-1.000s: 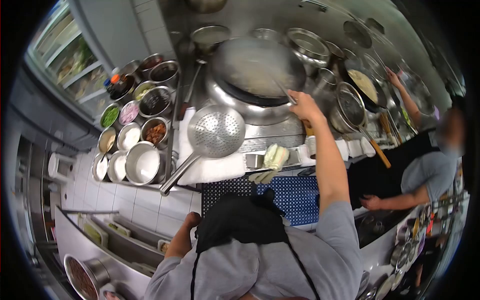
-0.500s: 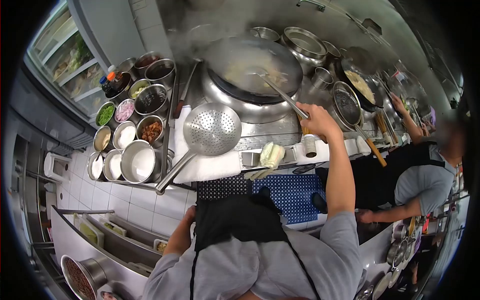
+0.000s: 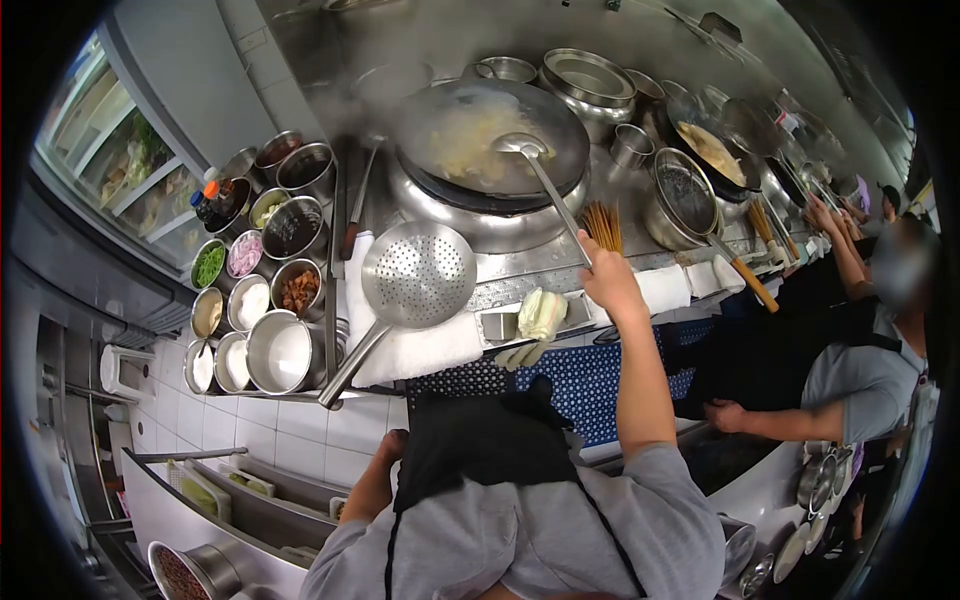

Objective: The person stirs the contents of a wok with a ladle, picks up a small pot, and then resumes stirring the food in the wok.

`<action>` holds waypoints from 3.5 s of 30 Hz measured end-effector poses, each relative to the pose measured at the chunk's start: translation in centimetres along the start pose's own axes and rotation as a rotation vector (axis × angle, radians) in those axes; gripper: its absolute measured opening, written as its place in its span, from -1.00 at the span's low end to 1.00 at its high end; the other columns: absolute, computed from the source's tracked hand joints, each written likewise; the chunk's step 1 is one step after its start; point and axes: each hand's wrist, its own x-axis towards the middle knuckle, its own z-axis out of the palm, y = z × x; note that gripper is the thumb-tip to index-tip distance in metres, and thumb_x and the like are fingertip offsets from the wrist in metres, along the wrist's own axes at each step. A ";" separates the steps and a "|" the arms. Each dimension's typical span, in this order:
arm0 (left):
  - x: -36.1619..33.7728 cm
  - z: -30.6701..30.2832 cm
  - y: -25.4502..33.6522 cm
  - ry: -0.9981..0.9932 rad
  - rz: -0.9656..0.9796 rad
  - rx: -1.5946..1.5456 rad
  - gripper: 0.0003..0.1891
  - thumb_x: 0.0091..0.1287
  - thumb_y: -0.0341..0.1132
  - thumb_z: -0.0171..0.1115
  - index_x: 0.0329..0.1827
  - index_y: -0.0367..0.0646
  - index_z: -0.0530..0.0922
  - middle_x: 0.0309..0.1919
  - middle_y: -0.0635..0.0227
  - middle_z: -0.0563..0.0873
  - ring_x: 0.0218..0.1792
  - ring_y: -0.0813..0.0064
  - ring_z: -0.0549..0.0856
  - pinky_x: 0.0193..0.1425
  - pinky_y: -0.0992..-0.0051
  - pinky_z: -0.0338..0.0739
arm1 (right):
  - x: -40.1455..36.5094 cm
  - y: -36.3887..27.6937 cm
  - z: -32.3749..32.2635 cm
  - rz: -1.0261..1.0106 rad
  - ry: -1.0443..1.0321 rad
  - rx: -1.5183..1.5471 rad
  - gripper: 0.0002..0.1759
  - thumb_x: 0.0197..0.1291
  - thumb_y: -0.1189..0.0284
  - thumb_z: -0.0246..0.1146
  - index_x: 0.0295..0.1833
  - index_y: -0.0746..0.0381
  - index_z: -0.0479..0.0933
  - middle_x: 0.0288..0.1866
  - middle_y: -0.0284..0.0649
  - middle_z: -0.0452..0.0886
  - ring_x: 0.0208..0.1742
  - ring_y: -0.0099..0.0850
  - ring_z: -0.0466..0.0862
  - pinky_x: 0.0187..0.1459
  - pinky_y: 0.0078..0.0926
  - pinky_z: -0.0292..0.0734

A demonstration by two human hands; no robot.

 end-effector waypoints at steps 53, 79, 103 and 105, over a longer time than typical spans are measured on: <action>2.9 -1.3 0.5 0.122 -0.284 0.028 -0.78 0.15 -0.25 0.09 -0.36 -0.13 0.68 -0.29 0.12 0.72 -0.16 0.10 0.69 -0.03 0.20 0.56 | -2.9 1.3 3.4 0.067 0.073 0.163 -0.30 0.05 0.54 0.22 0.38 0.12 0.26 -0.38 0.13 0.62 -0.25 0.08 0.62 -0.11 -0.11 0.48; 6.5 1.7 3.3 -0.657 0.178 -0.130 -0.57 0.28 0.03 0.02 -0.03 -0.06 0.65 -0.04 0.11 0.68 -0.03 0.29 0.66 0.10 0.37 0.50 | -3.0 1.3 3.1 0.106 0.056 0.260 -0.31 0.02 0.54 0.22 0.36 0.12 0.30 -0.40 0.12 0.61 -0.28 0.02 0.65 -0.15 -0.19 0.49; 3.2 4.3 -4.1 -0.046 -0.251 -0.390 -0.62 0.06 -0.09 0.25 -0.26 -0.26 0.65 -0.22 -0.15 0.66 -0.08 -0.03 0.65 0.01 0.17 0.53 | -2.9 1.5 3.5 0.094 0.065 0.255 -0.29 0.02 0.56 0.21 0.37 0.10 0.29 -0.41 0.12 0.62 -0.31 0.00 0.66 -0.16 -0.22 0.49; 3.6 4.4 -4.1 -0.016 -0.277 -0.493 -0.62 0.06 -0.09 0.25 -0.27 -0.27 0.65 -0.23 -0.16 0.66 -0.09 -0.04 0.65 0.00 0.16 0.53 | -3.0 1.5 3.4 0.101 0.064 0.258 -0.30 0.02 0.56 0.21 0.37 0.10 0.29 -0.41 0.12 0.62 -0.31 -0.01 0.66 -0.17 -0.22 0.49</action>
